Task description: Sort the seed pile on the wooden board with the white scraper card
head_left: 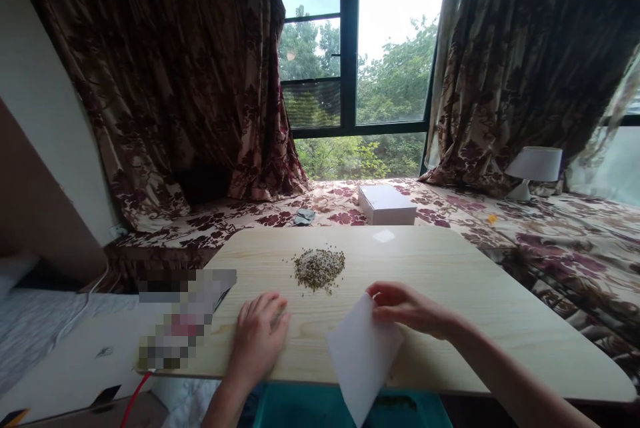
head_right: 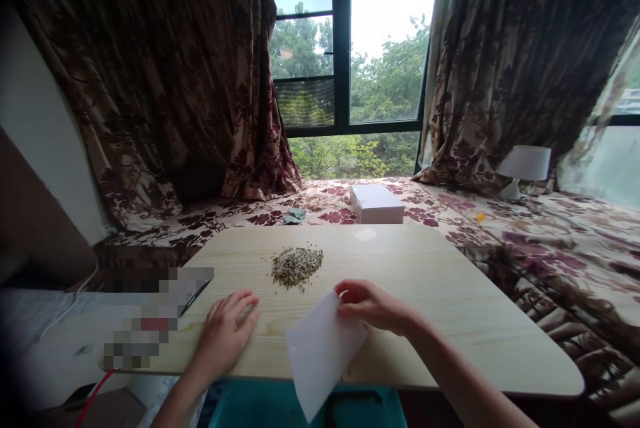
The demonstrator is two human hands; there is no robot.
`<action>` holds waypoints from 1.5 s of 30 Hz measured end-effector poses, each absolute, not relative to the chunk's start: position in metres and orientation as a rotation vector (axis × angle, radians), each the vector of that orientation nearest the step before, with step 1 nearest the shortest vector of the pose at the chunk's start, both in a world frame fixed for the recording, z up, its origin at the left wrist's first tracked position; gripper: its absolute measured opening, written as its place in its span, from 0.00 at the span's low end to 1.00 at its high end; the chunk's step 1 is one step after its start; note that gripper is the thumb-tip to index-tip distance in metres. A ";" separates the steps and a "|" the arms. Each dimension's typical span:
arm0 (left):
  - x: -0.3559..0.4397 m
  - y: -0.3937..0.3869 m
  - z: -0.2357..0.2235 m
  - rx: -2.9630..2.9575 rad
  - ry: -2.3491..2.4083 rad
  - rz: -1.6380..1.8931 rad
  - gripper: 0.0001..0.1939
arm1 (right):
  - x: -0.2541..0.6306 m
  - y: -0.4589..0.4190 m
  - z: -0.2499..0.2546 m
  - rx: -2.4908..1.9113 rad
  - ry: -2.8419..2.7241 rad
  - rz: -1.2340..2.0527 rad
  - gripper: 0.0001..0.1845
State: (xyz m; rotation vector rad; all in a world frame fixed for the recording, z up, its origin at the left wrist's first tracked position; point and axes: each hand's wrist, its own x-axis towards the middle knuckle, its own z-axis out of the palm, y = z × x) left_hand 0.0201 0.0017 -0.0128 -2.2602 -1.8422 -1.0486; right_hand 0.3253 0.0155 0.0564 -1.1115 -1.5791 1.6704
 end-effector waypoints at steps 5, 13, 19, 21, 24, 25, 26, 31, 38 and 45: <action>0.020 0.002 -0.013 -2.272 -1.855 -1.061 0.10 | 0.330 -0.021 0.052 -1.060 -1.520 1.712 0.19; 0.023 0.001 -0.012 -2.252 -1.840 -1.098 0.09 | 0.344 0.015 0.054 -1.174 -1.220 1.222 0.23; 0.023 0.000 -0.010 -2.251 -1.844 -1.103 0.09 | 0.341 0.051 0.040 -1.262 -1.011 0.960 0.22; 0.023 0.000 -0.010 -2.244 -1.841 -1.107 0.09 | 0.337 0.053 0.033 -1.279 -0.965 0.925 0.21; 0.022 0.000 -0.010 -2.265 -1.839 -1.094 0.09 | 0.332 0.053 0.027 -1.308 -0.889 0.897 0.20; 0.021 0.000 -0.009 -2.264 -1.846 -1.094 0.09 | 0.331 0.053 0.025 -1.314 -0.876 0.890 0.20; 0.021 0.000 -0.009 -2.270 -1.845 -1.093 0.09 | 0.330 0.053 0.024 -1.316 -0.874 0.883 0.20; 0.020 0.000 -0.008 -2.280 -1.835 -1.095 0.09 | 0.330 0.052 0.021 -1.325 -0.943 0.870 0.20; 0.021 0.000 -0.008 -2.268 -1.843 -1.086 0.10 | 0.329 0.048 0.022 -1.329 -0.979 0.898 0.18; 0.020 0.000 -0.008 -2.277 -1.848 -1.078 0.10 | 0.326 0.046 0.024 -1.343 -0.988 0.874 0.17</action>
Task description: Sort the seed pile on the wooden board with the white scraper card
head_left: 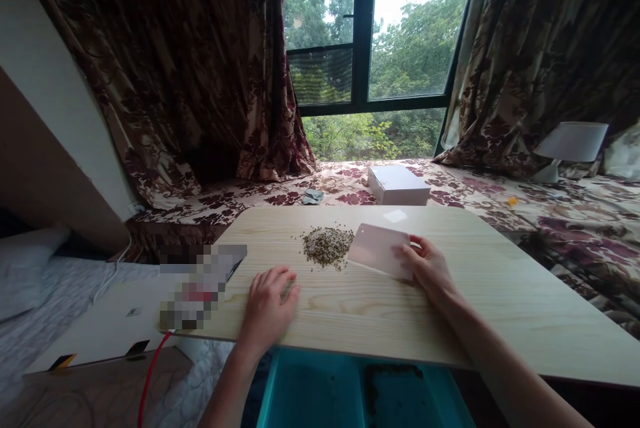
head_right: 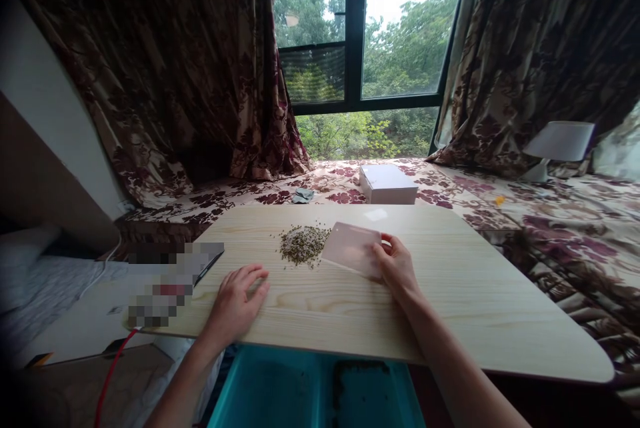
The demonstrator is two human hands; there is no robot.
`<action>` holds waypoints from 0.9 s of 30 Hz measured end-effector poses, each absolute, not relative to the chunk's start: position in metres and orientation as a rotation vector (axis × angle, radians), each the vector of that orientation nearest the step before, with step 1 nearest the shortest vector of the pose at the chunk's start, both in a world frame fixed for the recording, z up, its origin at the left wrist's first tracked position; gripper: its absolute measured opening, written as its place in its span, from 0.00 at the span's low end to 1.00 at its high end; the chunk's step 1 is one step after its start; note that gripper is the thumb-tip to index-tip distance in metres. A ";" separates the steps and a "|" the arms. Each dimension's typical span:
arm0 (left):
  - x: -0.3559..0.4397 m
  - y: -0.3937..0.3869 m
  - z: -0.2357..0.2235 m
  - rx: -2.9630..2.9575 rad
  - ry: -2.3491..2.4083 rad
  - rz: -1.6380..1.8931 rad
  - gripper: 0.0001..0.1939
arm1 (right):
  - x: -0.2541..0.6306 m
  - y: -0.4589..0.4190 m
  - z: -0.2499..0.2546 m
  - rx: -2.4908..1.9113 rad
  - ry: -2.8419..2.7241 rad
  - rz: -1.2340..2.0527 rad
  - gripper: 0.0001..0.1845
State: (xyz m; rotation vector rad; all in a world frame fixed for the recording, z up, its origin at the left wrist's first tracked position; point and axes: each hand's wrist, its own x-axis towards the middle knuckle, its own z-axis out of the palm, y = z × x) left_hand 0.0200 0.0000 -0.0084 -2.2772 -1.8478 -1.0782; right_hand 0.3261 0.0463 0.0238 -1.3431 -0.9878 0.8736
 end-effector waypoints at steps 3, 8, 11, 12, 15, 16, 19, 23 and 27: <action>0.020 0.000 -0.008 -2.284 -1.850 -1.070 0.10 | 0.325 0.047 0.023 -1.323 -0.988 0.893 0.17; 0.021 -0.001 -0.007 -2.283 -1.854 -1.066 0.10 | 0.323 0.043 0.027 -1.323 -1.013 0.928 0.16; 0.022 -0.001 -0.005 -2.289 -1.868 -1.059 0.10 | 0.322 0.041 0.030 -1.314 -0.991 0.941 0.16; 0.022 -0.002 -0.005 -2.292 -1.869 -1.057 0.10 | 0.322 0.042 0.030 -1.310 -0.985 0.944 0.17; 0.022 -0.002 -0.004 -2.295 -1.871 -1.054 0.10 | 0.321 0.043 0.029 -1.299 -0.984 0.947 0.18; 0.022 -0.002 -0.004 -2.294 -1.872 -1.054 0.10 | 0.321 0.044 0.028 -1.296 -0.986 0.946 0.18; 0.022 -0.002 -0.005 -2.292 -1.868 -1.059 0.10 | 0.321 0.044 0.027 -1.291 -0.994 0.956 0.18; 0.023 -0.002 -0.006 -2.276 -1.857 -1.085 0.10 | 0.322 0.040 0.029 -1.299 -1.025 0.950 0.18; 0.023 -0.002 -0.007 -2.266 -1.852 -1.094 0.09 | 0.324 0.040 0.030 -1.302 -1.033 0.913 0.17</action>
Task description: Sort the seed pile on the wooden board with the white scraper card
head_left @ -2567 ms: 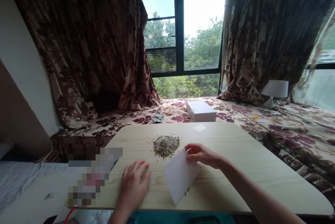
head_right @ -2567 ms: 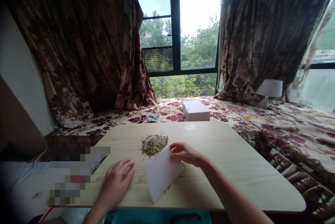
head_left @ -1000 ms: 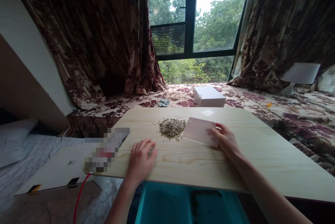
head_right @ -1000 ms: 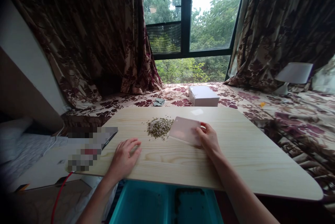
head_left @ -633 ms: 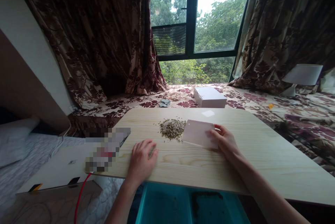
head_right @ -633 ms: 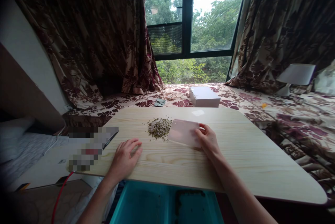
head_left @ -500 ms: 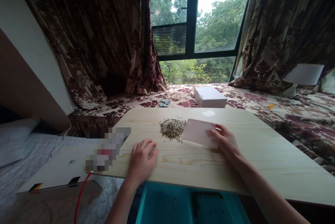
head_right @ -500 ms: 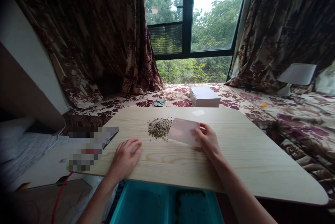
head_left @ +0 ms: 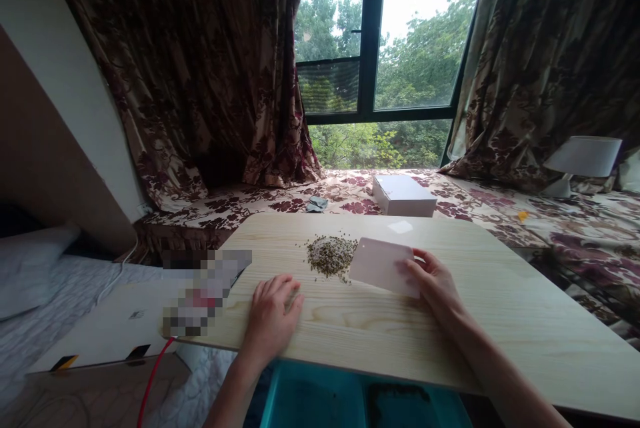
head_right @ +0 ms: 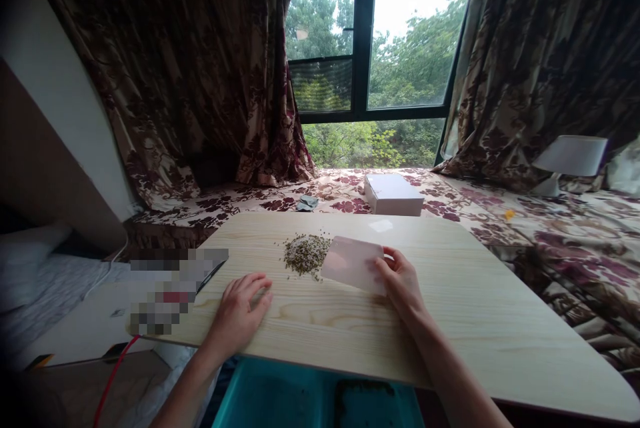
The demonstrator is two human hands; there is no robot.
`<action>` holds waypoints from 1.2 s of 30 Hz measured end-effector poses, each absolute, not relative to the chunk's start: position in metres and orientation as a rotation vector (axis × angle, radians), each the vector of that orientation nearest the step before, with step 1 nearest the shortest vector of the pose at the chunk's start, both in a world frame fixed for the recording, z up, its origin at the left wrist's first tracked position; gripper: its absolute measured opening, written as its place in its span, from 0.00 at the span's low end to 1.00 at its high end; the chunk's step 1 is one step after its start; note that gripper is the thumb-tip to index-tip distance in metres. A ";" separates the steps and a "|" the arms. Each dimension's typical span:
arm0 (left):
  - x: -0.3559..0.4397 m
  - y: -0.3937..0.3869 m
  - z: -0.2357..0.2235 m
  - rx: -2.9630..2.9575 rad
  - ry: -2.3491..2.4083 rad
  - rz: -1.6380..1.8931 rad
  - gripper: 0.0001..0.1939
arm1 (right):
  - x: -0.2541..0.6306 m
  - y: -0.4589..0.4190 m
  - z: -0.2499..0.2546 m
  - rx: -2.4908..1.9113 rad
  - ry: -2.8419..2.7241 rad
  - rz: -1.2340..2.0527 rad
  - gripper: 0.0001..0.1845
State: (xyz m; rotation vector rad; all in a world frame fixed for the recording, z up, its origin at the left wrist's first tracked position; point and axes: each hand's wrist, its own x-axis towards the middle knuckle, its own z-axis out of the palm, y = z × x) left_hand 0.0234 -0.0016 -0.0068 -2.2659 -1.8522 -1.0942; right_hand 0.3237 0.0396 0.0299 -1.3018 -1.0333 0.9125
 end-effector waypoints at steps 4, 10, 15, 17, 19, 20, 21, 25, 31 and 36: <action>0.024 -0.001 -0.008 -2.254 -1.846 -1.105 0.09 | 0.325 0.041 0.028 -1.313 -1.064 0.897 0.17; 0.024 -0.001 -0.008 -2.253 -1.849 -1.099 0.09 | 0.322 0.037 0.033 -1.307 -1.080 0.927 0.17; 0.024 -0.001 -0.007 -2.253 -1.843 -1.100 0.09 | 0.320 0.039 0.031 -1.285 -1.071 0.926 0.21; 0.024 -0.001 -0.007 -2.253 -1.842 -1.100 0.09 | 0.321 0.041 0.028 -1.274 -1.085 0.931 0.23; 0.024 -0.001 -0.007 -2.255 -1.850 -1.094 0.09 | 0.321 0.042 0.026 -1.266 -1.097 0.931 0.25; 0.024 -0.002 -0.007 -2.257 -1.854 -1.091 0.09 | 0.321 0.042 0.026 -1.264 -1.100 0.927 0.25; 0.024 -0.002 -0.007 -2.260 -1.856 -1.088 0.10 | 0.321 0.043 0.025 -1.263 -1.100 0.920 0.26; 0.023 -0.002 -0.006 -2.272 -1.863 -1.083 0.09 | 0.321 0.041 0.026 -1.262 -1.088 0.912 0.26; 0.023 -0.002 -0.005 -2.275 -1.875 -1.069 0.09 | 0.320 0.039 0.029 -1.246 -1.102 0.945 0.26; 0.024 -0.003 -0.004 -2.278 -1.872 -1.066 0.09 | 0.320 0.039 0.029 -1.253 -1.080 0.919 0.25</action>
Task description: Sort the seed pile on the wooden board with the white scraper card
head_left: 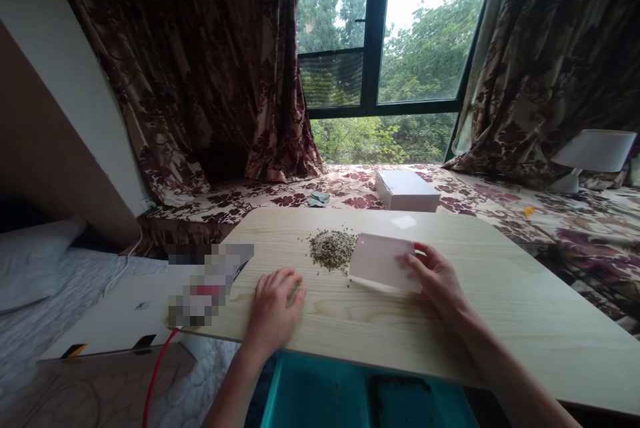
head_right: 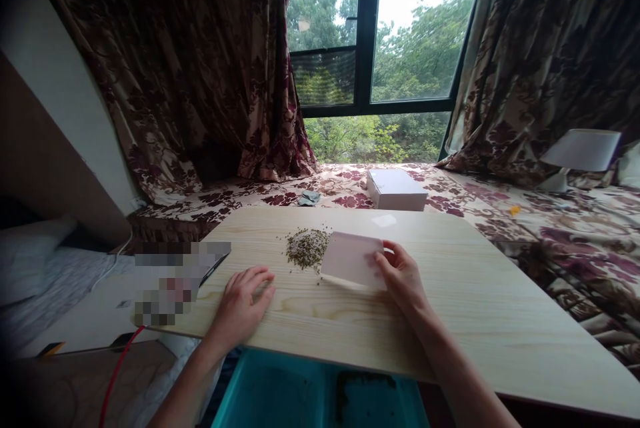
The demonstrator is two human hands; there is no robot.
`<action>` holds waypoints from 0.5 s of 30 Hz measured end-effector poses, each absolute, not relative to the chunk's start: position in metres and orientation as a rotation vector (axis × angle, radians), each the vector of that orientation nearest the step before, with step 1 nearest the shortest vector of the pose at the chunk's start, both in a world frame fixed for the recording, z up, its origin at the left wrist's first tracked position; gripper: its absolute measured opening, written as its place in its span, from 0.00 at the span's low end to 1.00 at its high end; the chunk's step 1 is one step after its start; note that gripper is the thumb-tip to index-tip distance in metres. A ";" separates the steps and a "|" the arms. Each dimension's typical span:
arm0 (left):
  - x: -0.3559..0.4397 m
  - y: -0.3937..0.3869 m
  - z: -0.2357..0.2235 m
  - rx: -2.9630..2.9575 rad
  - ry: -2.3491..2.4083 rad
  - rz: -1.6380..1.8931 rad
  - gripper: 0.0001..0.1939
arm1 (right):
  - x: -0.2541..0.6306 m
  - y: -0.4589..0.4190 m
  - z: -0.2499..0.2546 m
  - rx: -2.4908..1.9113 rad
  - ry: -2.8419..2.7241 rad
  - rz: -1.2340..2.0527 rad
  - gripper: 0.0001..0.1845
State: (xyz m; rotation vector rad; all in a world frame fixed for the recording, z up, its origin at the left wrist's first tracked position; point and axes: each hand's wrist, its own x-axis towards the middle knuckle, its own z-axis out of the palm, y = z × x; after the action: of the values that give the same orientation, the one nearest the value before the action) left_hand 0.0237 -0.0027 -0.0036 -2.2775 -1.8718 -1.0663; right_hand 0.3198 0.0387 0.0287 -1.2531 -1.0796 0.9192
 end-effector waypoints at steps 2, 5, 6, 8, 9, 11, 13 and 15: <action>0.024 -0.003 -0.003 -2.277 -1.881 -1.063 0.09 | 0.320 0.038 0.028 -1.257 -1.091 0.924 0.25; 0.024 -0.003 -0.004 -2.278 -1.890 -1.060 0.09 | 0.319 0.037 0.028 -1.257 -1.116 0.933 0.25; 0.024 -0.003 -0.004 -2.278 -1.890 -1.061 0.09 | 0.320 0.037 0.029 -1.256 -1.121 0.928 0.26; 0.023 -0.002 -0.004 -2.278 -1.883 -1.063 0.09 | 0.320 0.037 0.029 -1.251 -1.122 0.912 0.26; 0.023 -0.002 -0.005 -2.278 -1.878 -1.065 0.09 | 0.321 0.038 0.029 -1.251 -1.121 0.905 0.26; 0.023 -0.002 -0.005 -2.277 -1.868 -1.070 0.09 | 0.321 0.038 0.030 -1.253 -1.125 0.898 0.26; 0.023 -0.002 -0.005 -2.277 -1.865 -1.072 0.09 | 0.322 0.037 0.030 -1.258 -1.135 0.898 0.25; 0.023 -0.002 -0.004 -2.279 -1.872 -1.067 0.09 | 0.322 0.037 0.031 -1.268 -1.136 0.891 0.24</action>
State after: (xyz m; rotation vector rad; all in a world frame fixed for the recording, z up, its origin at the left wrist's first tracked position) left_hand 0.0231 -0.0024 -0.0043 -2.2786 -1.8722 -1.0668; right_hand 0.3217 0.0372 0.0306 -1.2682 -1.1359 0.8909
